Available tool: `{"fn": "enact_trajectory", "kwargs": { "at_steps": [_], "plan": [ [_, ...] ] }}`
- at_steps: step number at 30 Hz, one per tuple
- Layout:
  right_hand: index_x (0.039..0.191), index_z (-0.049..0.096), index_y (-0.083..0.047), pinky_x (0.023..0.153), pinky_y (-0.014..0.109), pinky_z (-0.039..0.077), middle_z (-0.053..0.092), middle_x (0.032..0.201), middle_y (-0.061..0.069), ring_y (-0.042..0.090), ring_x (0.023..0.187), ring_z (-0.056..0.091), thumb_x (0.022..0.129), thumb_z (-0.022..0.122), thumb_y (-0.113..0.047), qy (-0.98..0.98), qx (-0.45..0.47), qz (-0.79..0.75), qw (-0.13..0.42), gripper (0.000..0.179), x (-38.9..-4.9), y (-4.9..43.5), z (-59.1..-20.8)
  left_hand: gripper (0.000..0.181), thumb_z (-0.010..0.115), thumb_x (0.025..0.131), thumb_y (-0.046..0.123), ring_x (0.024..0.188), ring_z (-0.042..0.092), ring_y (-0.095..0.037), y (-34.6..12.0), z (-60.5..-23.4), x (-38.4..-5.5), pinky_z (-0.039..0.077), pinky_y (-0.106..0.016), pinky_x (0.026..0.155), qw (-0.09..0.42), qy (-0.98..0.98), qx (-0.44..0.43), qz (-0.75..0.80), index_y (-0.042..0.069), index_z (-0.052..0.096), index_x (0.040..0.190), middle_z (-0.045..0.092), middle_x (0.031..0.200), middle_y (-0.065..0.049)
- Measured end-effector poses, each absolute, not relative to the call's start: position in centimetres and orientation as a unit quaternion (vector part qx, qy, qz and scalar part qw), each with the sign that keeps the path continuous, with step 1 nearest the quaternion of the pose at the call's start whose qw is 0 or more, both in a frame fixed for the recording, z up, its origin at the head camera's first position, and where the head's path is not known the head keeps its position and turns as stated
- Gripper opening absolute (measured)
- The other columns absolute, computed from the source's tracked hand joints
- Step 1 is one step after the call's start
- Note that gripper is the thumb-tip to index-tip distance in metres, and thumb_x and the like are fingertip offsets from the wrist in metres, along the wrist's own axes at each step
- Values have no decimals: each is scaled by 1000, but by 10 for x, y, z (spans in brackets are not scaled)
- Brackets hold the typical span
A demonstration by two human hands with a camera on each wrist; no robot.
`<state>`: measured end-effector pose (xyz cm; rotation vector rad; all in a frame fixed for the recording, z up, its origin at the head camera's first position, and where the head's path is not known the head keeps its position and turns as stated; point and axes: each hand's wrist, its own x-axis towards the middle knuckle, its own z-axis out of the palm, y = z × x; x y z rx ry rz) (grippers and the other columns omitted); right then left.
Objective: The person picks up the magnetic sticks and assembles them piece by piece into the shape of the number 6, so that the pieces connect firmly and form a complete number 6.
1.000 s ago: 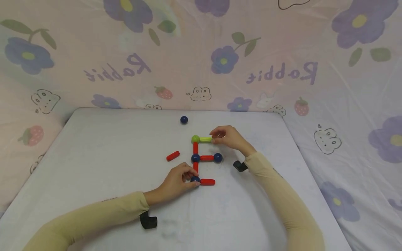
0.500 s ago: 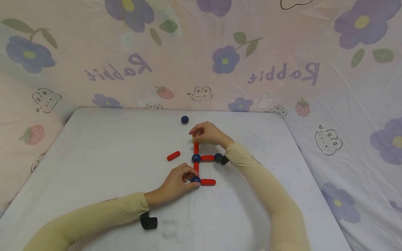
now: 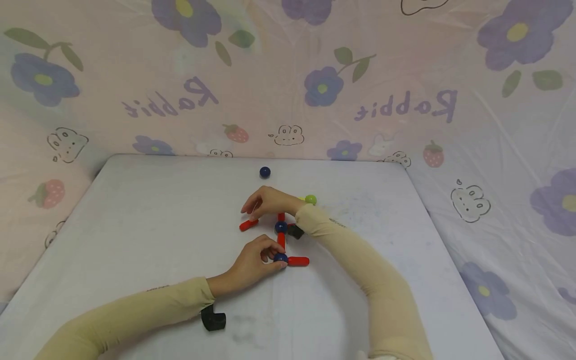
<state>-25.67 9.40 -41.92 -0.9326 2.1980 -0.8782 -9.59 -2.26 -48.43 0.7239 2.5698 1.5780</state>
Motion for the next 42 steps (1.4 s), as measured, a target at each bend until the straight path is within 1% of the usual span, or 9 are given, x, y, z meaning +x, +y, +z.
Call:
{"fn": "enact_trajectory", "kwargs": {
  "at_steps": [5, 11, 15, 23, 30, 42],
  "plan": [
    [112, 75, -14, 86, 20, 52, 75, 109, 0, 8, 94, 65, 85, 77, -13, 825, -355, -319, 304, 28, -256, 86, -424, 26, 83, 81, 21, 84, 62, -10, -23, -486, -96, 51, -20, 73, 18, 824, 233, 517, 15, 71, 103, 63, 94, 4],
    [112, 75, -14, 93, 23, 53, 75, 112, 1, 8, 99, 66, 85, 77, -11, 825, -349, -315, 315, 28, -254, 82, -424, 26, 83, 80, 21, 84, 62, -11, -23, -487, -96, 50, -18, 72, 16, 825, 233, 514, 14, 71, 103, 62, 93, 4],
    [112, 76, -15, 92, 22, 53, 75, 112, 0, 7, 99, 66, 85, 77, -11, 825, -352, -309, 318, 28, -255, 81, -427, 27, 84, 80, 21, 84, 62, -12, -23, -487, -96, 50, -18, 72, 17, 827, 230, 512, 14, 71, 103, 62, 92, 3],
    [111, 75, -11, 87, 21, 54, 75, 111, 3, 7, 95, 67, 83, 78, -8, 817, -355, -317, 327, 29, -254, 81, -430, 27, 84, 80, 21, 85, 62, -12, -23, -487, -96, 50, -19, 72, 21, 826, 227, 515, 14, 71, 103, 62, 93, 3],
    [111, 76, -14, 90, 21, 54, 75, 111, 1, 7, 97, 68, 83, 78, -8, 819, -345, -310, 337, 29, -254, 81, -428, 28, 83, 80, 23, 85, 62, -12, -23, -487, -97, 51, -20, 73, 24, 825, 230, 517, 14, 71, 103, 63, 93, 2],
    [109, 77, -16, 90, 20, 51, 72, 112, -1, 7, 99, 65, 80, 81, -9, 813, -358, -301, 348, 30, -257, 79, -433, 28, 83, 81, 22, 85, 62, -11, -23, -487, -97, 51, -20, 73, 27, 825, 229, 516, 13, 71, 104, 63, 94, 2]
  ]
}}
